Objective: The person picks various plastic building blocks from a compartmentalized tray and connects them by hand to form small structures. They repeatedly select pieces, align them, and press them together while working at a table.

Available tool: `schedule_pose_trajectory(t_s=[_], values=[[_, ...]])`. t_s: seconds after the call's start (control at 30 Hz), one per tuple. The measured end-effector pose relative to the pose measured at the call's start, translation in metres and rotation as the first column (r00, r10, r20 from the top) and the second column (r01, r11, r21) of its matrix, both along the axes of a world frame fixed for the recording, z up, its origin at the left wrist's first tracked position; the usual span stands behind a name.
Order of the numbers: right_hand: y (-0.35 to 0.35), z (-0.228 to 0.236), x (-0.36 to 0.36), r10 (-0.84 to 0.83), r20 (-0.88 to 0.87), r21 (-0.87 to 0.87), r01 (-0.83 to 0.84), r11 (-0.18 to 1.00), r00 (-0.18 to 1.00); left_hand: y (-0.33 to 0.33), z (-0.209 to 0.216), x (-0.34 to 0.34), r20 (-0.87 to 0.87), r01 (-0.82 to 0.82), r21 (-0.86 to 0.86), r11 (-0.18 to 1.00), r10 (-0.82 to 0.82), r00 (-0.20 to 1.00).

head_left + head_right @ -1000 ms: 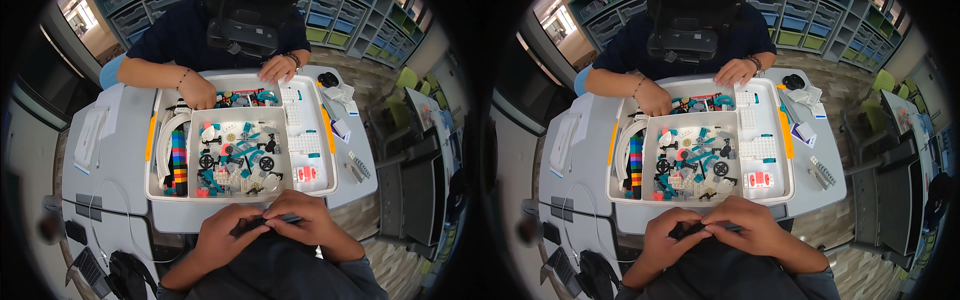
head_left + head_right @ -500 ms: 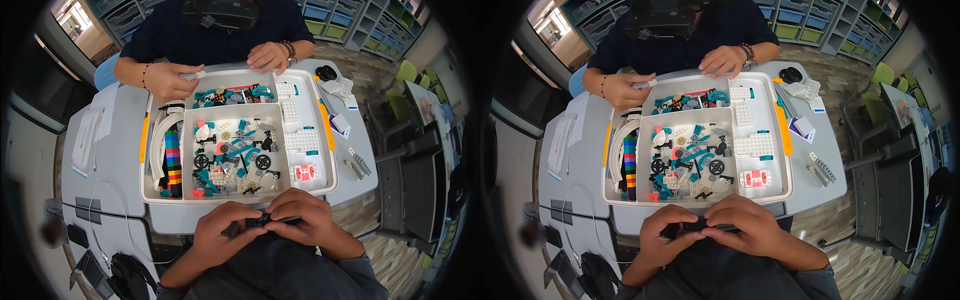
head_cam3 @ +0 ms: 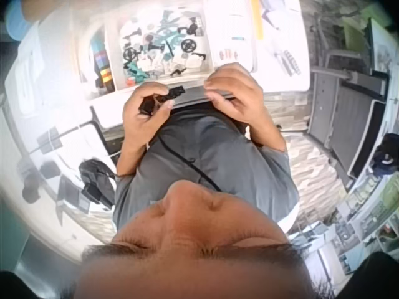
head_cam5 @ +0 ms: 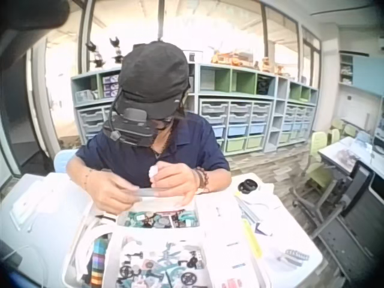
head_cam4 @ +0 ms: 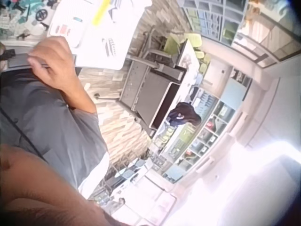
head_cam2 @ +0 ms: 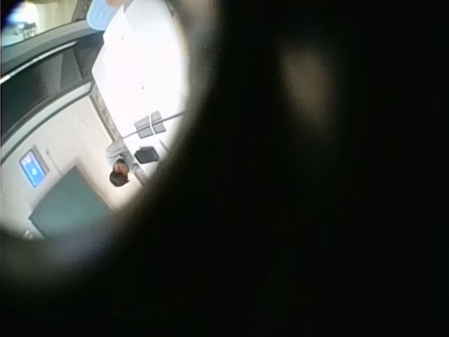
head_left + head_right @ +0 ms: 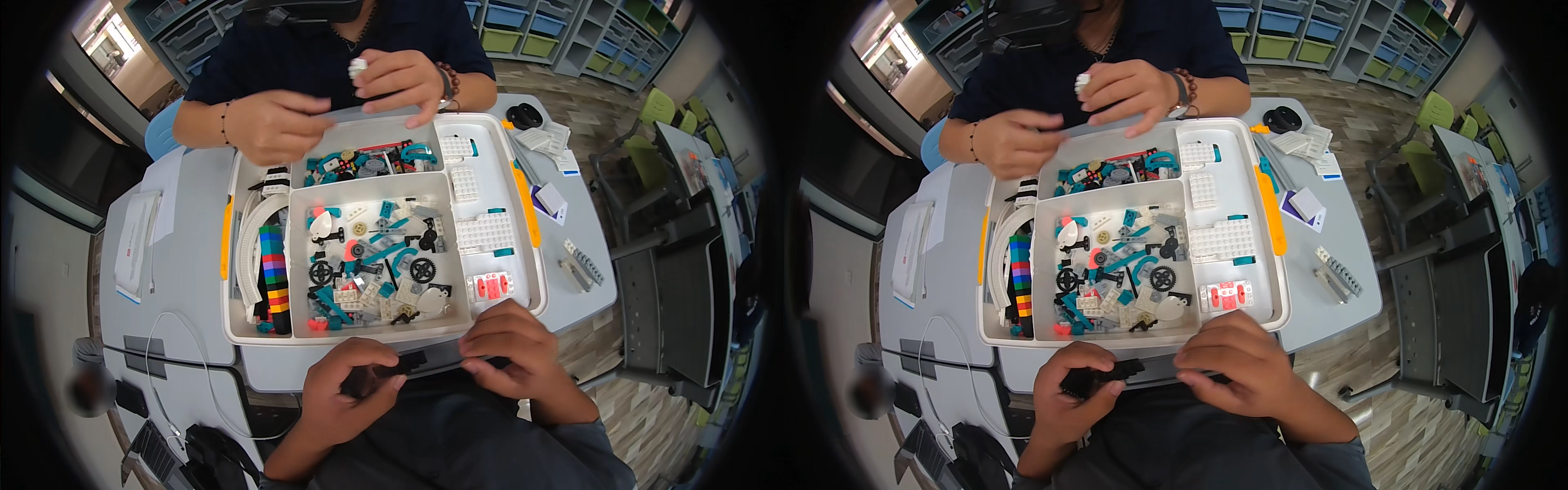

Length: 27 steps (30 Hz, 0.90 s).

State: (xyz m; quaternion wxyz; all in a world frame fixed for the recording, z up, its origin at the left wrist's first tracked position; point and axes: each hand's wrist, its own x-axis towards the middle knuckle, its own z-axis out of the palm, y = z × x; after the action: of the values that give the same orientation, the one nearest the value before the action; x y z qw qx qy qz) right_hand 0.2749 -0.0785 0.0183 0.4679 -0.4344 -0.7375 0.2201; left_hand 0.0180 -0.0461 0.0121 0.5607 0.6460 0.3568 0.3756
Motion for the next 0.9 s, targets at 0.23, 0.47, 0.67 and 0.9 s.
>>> schedule_pose_trajectory(t_s=[0.23, 0.47, 0.67, 0.9], values=[[0.005, 0.015, 0.041, -0.334, 0.13, 0.02, 0.335, 0.942, 0.933, 0.004, -0.004, -0.032, 0.228, -0.179, -0.153, 0.972, 0.211, 0.95], [0.056, 0.037, 0.013, -0.11, 0.421, -0.068, 0.152, 0.986, 0.9, 0.017, -0.006, -0.059, 0.533, -0.216, -0.383, 0.898, 0.406, 0.742], [0.11, 0.012, -0.02, 0.136, 0.8, -0.13, -0.053, 0.99, 0.584, 0.021, -0.003, -0.066, 0.565, -0.27, -0.457, 0.847, 0.512, 0.647], [0.114, 0.01, -0.023, 0.133, 0.952, -0.126, -0.045, 0.991, 0.276, 0.025, -0.011, -0.078, 0.56, -0.341, -0.447, 0.827, 0.556, 0.614]])
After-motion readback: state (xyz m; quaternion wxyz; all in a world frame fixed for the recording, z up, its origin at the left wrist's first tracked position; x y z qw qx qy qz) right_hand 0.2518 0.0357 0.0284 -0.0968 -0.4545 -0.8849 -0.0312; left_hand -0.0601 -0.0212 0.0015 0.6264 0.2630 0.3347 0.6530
